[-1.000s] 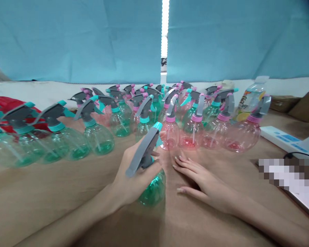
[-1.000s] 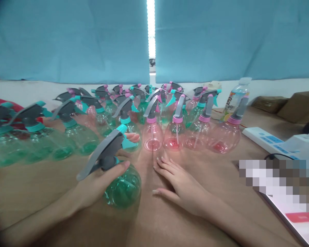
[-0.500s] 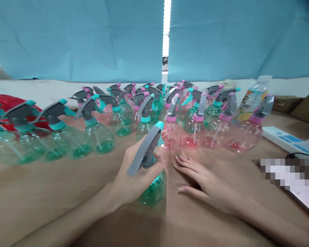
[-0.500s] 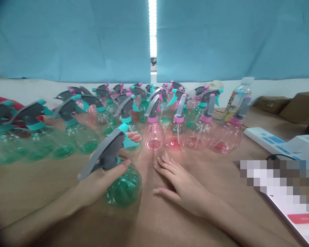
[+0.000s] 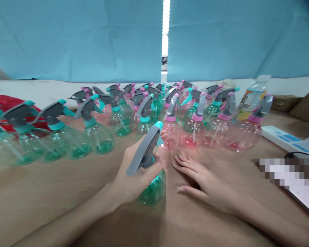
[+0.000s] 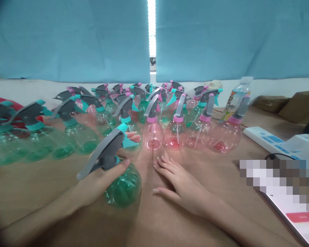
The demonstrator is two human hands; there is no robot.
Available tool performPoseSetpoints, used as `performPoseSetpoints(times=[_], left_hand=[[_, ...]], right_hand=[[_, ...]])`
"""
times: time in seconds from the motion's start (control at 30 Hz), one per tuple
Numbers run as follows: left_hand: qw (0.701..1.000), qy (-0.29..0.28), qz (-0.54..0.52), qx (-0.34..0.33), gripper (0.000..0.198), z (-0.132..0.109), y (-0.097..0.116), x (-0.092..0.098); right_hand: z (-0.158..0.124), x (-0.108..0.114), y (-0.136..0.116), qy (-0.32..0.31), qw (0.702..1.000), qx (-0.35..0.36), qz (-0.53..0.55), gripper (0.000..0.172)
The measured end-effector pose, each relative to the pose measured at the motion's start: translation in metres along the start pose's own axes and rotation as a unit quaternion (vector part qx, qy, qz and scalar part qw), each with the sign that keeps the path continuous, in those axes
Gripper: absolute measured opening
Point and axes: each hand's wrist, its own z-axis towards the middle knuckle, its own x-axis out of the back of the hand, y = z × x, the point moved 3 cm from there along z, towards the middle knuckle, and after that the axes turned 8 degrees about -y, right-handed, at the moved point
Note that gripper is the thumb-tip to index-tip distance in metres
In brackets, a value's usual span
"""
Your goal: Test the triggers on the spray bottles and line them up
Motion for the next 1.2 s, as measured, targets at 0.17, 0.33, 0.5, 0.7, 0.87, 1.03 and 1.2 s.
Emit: performPoseSetpoints(times=[0.17,0.33,0.5,0.7,0.87,1.03,1.2], left_hand=[[1.0,-0.001,0.008,-0.008,0.01,-0.0013,-0.0002,-0.0003],[1.0,0.003,0.004,-0.003,0.011,-0.0014,0.001,-0.0001],[1.0,0.007,0.007,-0.013,0.02,-0.0006,0.0002,0.0006],[1.0,0.002,-0.009,-0.009,0.028,0.0009,0.0004,0.0004],[1.0,0.006,-0.012,-0.008,0.035,0.0004,0.0021,0.0008],[0.999,0.015,0.007,-0.029,0.025,0.0008,0.0014,0.0007],[0.999,0.016,0.019,-0.033,0.026,0.0023,0.0046,0.0016]], right_hand=[[-0.0002,0.0003,0.0001,0.003,1.0,-0.001,-0.007,0.07],[0.0004,0.0003,0.0001,0.003,1.0,-0.004,-0.005,0.07],[-0.0006,-0.0003,0.0007,0.015,1.0,0.003,0.008,0.067],[-0.0006,0.0004,0.0007,0.019,1.0,0.005,0.009,0.067],[0.0001,0.0014,-0.0013,0.0,1.0,-0.002,-0.006,0.07],[0.0,0.0014,-0.0014,0.001,1.0,-0.004,-0.007,0.071],[-0.0004,0.0016,-0.0009,0.008,1.0,-0.002,0.009,0.068]])
